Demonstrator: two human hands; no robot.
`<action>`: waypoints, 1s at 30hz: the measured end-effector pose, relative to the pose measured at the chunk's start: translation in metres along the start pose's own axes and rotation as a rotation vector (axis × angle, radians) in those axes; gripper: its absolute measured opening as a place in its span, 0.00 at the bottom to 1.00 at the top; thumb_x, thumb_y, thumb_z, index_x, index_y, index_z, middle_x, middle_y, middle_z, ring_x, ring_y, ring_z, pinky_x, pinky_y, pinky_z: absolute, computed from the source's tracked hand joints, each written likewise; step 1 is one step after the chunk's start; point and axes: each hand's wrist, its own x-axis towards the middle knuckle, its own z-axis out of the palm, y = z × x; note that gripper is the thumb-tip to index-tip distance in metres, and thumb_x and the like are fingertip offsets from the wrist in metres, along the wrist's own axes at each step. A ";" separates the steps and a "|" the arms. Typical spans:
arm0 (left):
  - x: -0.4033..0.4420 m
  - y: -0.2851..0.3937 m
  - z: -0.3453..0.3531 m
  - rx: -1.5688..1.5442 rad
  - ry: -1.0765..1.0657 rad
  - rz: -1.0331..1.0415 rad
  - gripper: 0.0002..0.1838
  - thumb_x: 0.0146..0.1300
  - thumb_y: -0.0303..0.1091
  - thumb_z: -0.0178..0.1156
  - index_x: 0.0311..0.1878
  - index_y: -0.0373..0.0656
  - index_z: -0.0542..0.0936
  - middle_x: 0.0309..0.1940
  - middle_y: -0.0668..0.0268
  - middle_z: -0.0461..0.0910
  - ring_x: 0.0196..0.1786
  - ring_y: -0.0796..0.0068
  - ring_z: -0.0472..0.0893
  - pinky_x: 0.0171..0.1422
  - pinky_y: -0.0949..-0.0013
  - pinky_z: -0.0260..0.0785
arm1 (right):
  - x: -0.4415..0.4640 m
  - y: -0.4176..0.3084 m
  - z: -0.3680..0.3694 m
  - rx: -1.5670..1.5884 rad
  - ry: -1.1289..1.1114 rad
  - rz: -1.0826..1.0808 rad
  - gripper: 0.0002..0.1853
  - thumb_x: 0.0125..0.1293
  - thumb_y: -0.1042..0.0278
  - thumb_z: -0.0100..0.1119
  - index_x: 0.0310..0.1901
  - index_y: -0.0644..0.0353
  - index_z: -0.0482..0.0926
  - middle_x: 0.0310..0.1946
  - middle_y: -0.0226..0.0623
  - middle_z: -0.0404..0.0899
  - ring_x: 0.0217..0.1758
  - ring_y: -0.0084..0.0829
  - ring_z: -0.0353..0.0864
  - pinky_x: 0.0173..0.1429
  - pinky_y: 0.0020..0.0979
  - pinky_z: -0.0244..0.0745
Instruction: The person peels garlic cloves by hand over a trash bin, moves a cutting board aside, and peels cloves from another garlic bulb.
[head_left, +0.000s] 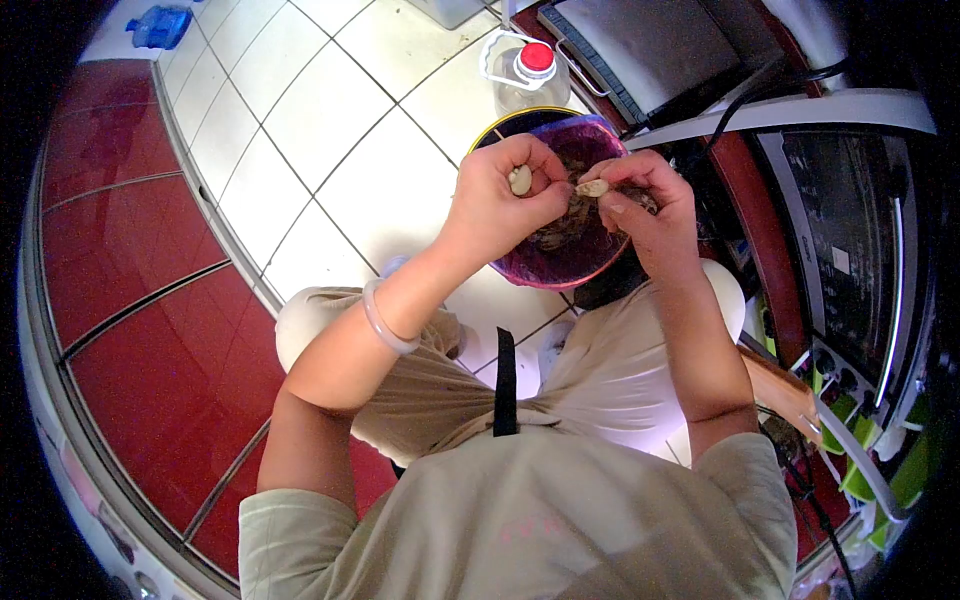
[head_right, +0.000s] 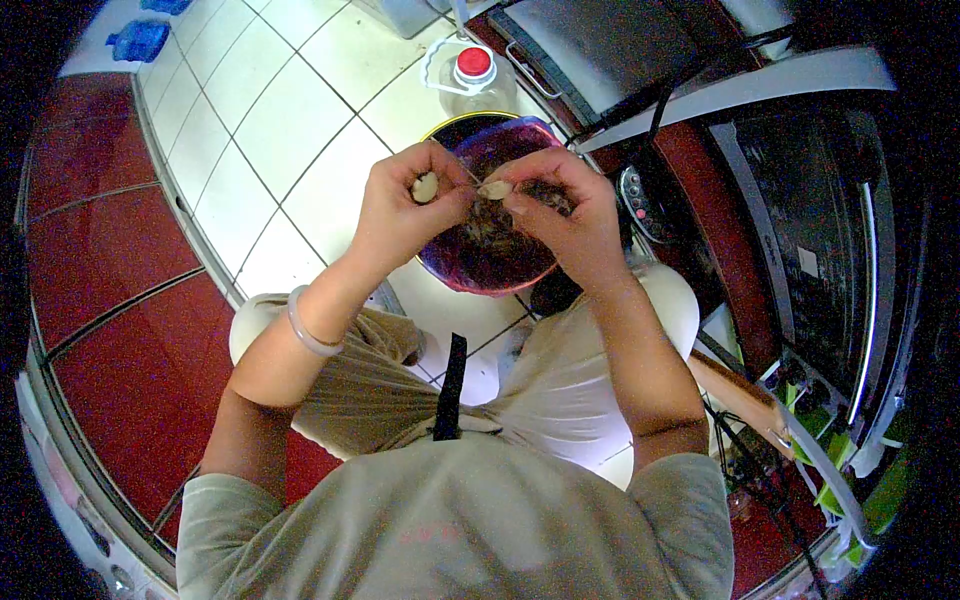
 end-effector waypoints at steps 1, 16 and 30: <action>0.000 0.002 -0.002 0.037 -0.042 -0.064 0.04 0.53 0.25 0.63 0.31 0.37 0.79 0.29 0.69 0.80 0.34 0.83 0.75 0.41 0.77 0.69 | 0.000 -0.002 0.000 0.000 0.000 0.000 0.07 0.58 0.79 0.62 0.39 0.62 0.79 0.35 0.29 0.81 0.33 0.17 0.76 0.37 0.20 0.73; -0.002 -0.002 0.001 -0.092 -0.055 -0.021 0.04 0.57 0.28 0.63 0.34 0.39 0.79 0.30 0.72 0.79 0.33 0.85 0.75 0.39 0.79 0.67 | -0.004 -0.006 0.013 -0.430 0.060 -0.299 0.11 0.53 0.85 0.60 0.39 0.64 0.79 0.38 0.34 0.80 0.42 0.24 0.78 0.50 0.24 0.71; -0.005 -0.002 0.006 -0.772 -0.102 -0.375 0.04 0.58 0.21 0.58 0.36 0.40 0.74 0.26 0.72 0.74 0.21 0.86 0.66 0.24 0.82 0.55 | -0.006 -0.004 0.019 -0.567 0.103 -0.340 0.10 0.53 0.83 0.62 0.38 0.64 0.78 0.34 0.35 0.81 0.37 0.25 0.81 0.44 0.25 0.75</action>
